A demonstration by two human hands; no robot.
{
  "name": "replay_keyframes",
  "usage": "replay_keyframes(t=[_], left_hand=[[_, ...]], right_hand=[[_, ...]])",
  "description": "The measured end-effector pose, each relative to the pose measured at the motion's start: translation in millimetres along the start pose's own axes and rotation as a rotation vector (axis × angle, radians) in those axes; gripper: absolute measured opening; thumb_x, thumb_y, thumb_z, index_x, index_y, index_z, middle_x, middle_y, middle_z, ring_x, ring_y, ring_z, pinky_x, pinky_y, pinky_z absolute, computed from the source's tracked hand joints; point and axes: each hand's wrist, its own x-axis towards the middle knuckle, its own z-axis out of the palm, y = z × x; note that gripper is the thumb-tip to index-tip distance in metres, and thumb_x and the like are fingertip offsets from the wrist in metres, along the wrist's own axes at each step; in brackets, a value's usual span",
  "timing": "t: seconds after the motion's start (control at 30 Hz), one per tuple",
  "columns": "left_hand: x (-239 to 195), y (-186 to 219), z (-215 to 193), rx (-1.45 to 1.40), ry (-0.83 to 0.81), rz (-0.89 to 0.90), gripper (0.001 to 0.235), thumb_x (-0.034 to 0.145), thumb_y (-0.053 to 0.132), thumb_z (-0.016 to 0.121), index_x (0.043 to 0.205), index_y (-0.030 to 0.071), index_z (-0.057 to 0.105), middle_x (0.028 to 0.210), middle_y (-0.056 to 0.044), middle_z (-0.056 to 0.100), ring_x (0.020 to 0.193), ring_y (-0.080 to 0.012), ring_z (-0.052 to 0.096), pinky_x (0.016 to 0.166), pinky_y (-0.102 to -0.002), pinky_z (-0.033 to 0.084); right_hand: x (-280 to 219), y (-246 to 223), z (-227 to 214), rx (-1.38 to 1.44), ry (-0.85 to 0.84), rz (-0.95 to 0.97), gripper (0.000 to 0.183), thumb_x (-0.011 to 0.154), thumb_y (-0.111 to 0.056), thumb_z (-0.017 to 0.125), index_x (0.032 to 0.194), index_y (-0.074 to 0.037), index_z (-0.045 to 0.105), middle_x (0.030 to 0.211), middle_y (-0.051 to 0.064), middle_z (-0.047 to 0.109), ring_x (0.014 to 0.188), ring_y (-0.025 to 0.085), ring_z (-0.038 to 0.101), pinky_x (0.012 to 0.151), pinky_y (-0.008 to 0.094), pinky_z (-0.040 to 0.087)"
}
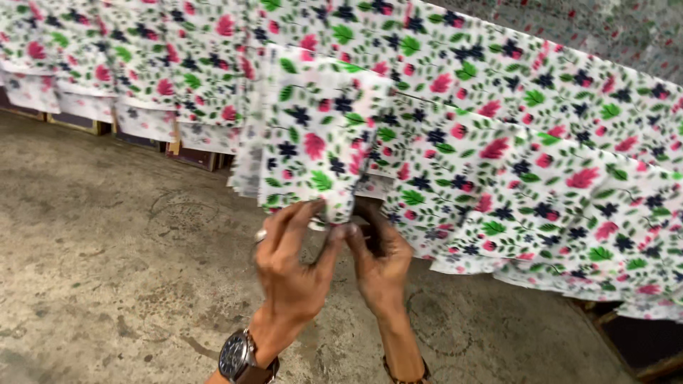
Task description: The person repeatedly folds small floral-patterned fabric pieces by hand. They pick up each piece, fold it in half, then fold it again into a compact rectangle, and place it back among other folded pieces hanging on a line.
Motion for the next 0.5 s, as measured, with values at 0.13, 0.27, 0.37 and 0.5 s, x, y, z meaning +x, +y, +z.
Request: replay_keyframes(t=[0.13,0.27,0.37,0.5], left_hand=[[16,-1,-12,-0.123,-0.141,-0.069,0.039,0.095,0.035,0.069,0.122,0.007,0.069,0.116,-0.012,0.069,0.101,-0.0223,0.068,0.081,-0.034,0.063],[22,-6,-23,-0.268,-0.168,-0.061,0.023,0.098,0.02,0.067,0.114,0.005,0.075,0.109,-0.011,0.074,0.1,-0.0236,0.074,0.083,-0.033,0.065],[25,-12,-26,-0.35,-0.196,-0.058,0.021,0.097,0.011,0.068,0.115,0.002,0.075,0.109,-0.014,0.076,0.102,-0.0263,0.076,0.087,-0.035,0.066],[36,-8,-38,-0.47,-0.314,-0.062,0.023,0.101,0.013,0.06,0.117,0.0,0.072,0.108,-0.014,0.076,0.1,-0.0275,0.077,0.085,-0.035,0.067]], right_hand=[[-2,23,8,0.175,0.106,-0.017,0.032,0.093,-0.013,0.072,0.121,0.002,0.072,0.112,0.015,0.078,0.097,0.024,0.076,0.089,0.037,0.066],[-9,20,13,0.133,0.145,-0.009,0.018,0.095,-0.015,0.071,0.105,-0.001,0.074,0.097,0.008,0.076,0.092,0.02,0.072,0.083,0.036,0.063],[-12,19,14,0.127,0.195,0.002,0.014,0.096,-0.015,0.071,0.102,-0.003,0.073,0.088,0.004,0.07,0.081,0.017,0.062,0.073,0.035,0.053],[-17,11,16,0.089,0.264,0.024,0.014,0.097,-0.018,0.069,0.098,-0.004,0.069,0.077,-0.001,0.054,0.069,0.013,0.044,0.061,0.033,0.038]])
